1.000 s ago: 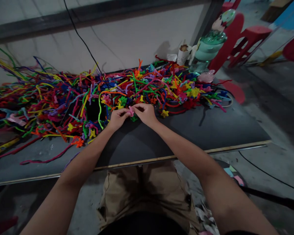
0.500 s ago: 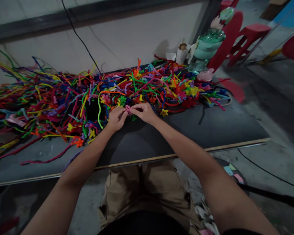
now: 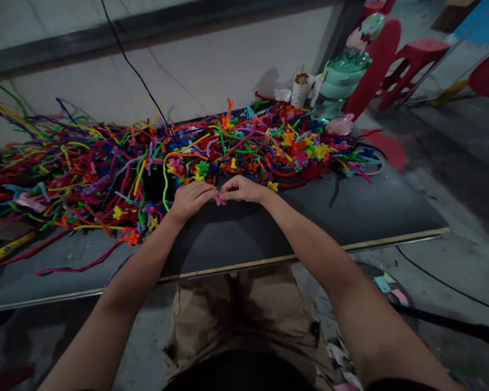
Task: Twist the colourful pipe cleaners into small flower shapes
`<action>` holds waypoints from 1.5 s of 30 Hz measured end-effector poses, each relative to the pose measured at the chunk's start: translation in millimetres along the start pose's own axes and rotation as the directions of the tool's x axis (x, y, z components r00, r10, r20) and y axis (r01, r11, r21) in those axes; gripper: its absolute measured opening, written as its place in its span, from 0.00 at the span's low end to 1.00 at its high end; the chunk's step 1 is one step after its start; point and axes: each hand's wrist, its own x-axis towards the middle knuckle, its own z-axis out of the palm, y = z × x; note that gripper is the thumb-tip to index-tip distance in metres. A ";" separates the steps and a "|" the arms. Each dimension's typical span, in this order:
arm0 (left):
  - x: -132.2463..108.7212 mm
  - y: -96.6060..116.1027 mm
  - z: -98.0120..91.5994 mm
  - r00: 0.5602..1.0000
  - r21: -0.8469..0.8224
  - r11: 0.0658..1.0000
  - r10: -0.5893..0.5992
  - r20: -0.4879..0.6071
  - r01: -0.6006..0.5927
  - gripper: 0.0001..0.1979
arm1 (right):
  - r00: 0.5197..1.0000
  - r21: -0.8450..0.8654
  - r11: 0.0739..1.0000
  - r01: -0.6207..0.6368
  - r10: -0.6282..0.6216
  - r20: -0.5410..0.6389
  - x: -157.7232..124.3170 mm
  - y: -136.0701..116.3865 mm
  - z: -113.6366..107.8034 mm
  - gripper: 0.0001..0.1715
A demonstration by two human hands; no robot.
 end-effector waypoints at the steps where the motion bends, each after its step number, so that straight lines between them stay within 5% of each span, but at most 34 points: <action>1: 1.4 1.8 -4.1 0.999 -0.004 1.000 -0.003 0.052 0.003 0.14 | 1.000 -0.026 1.000 -0.005 0.005 0.019 0.1 -0.4 -1.2 0.24; 7: 11.8 12.6 -8.8 0.989 0.011 1.000 -0.022 0.147 0.021 0.12 | 0.991 -0.235 0.972 0.023 -0.053 -0.123 -2.1 -2.3 -1.0 0.19; 12: 16.2 13.9 6.8 0.965 -0.130 0.963 -0.217 0.148 0.237 0.10 | 0.924 -0.626 0.779 0.014 -0.249 -0.290 -1.5 -0.2 11.8 0.04; 16: 19.0 12.6 17.7 0.815 -0.415 0.718 -0.569 0.111 0.558 0.12 | 0.831 -0.715 0.699 -0.010 -0.391 -0.394 -0.3 0.6 15.6 0.07; 20: 19.7 12.8 20.9 0.704 -0.613 0.512 -0.703 0.103 0.601 0.13 | 0.824 -0.642 0.767 -0.022 -0.350 -0.446 -1.3 2.0 10.5 0.11; 30: 17.9 8.4 15.5 0.635 -0.796 0.151 -0.696 0.335 0.585 0.21 | 0.872 -0.425 0.905 -0.005 -0.204 -0.444 1.5 6.5 8.4 0.18; 38: 16.1 -0.6 11.3 0.649 -0.774 0.098 -0.616 0.446 0.625 0.19 | 0.837 -0.398 0.917 0.017 -0.231 -0.496 4.6 11.0 15.1 0.19; 45: 16.7 -3.2 14.3 0.655 -0.733 0.172 -0.611 0.444 0.658 0.18 | 0.875 -0.379 0.925 -0.001 -0.182 -0.448 7.9 15.7 10.4 0.19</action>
